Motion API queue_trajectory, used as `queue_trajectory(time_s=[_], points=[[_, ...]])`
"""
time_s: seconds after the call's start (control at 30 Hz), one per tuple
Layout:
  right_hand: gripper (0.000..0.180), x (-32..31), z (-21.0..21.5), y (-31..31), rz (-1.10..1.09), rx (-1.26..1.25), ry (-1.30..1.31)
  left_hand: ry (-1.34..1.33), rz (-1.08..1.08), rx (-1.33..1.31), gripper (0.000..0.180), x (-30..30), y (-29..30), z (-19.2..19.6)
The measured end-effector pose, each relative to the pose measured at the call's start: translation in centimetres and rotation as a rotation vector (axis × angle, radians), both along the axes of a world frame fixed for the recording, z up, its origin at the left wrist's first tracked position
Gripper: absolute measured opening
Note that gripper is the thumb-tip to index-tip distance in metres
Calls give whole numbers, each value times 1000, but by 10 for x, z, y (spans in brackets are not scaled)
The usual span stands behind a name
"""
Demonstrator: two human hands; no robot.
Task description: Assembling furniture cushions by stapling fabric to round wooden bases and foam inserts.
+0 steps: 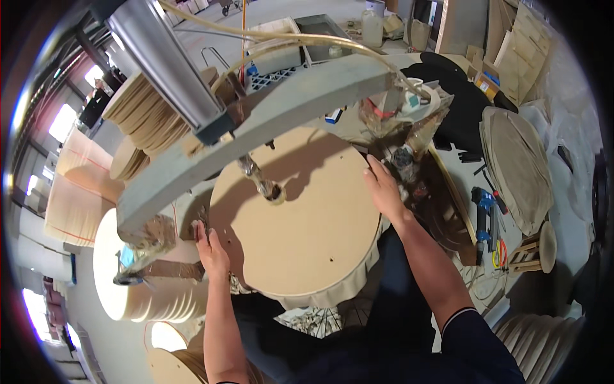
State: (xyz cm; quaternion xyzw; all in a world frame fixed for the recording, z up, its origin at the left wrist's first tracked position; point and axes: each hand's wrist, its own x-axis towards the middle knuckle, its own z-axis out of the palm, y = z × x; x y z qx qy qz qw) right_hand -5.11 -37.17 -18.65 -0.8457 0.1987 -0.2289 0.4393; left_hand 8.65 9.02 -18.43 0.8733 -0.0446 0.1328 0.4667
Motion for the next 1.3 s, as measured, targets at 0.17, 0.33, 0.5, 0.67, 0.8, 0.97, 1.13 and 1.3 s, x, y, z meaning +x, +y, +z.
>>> queue_trajectory(time_s=[0.17,0.33,0.5,0.67,0.8,0.97,1.13,1.3], points=[[65,56,18,-8,109,-363,239,-33,-229,542,52,49,-23,15],[68,59,28,7,123,-361,336,6,-253,586,56,59,-30,4],[70,59,25,8,136,-412,308,90,-259,671,56,53,-27,-1],[72,51,17,12,130,-398,293,30,-219,672,55,48,-31,-14],[72,59,-11,-2,99,-510,291,-69,-185,703,55,61,-28,-29],[70,75,-19,-4,117,-512,171,-40,-171,679,58,67,-22,-19],[69,67,-21,-10,107,-420,188,-10,-174,465,51,62,-22,-19],[69,68,-22,-11,109,-419,216,60,-181,272,47,63,-10,-22]])
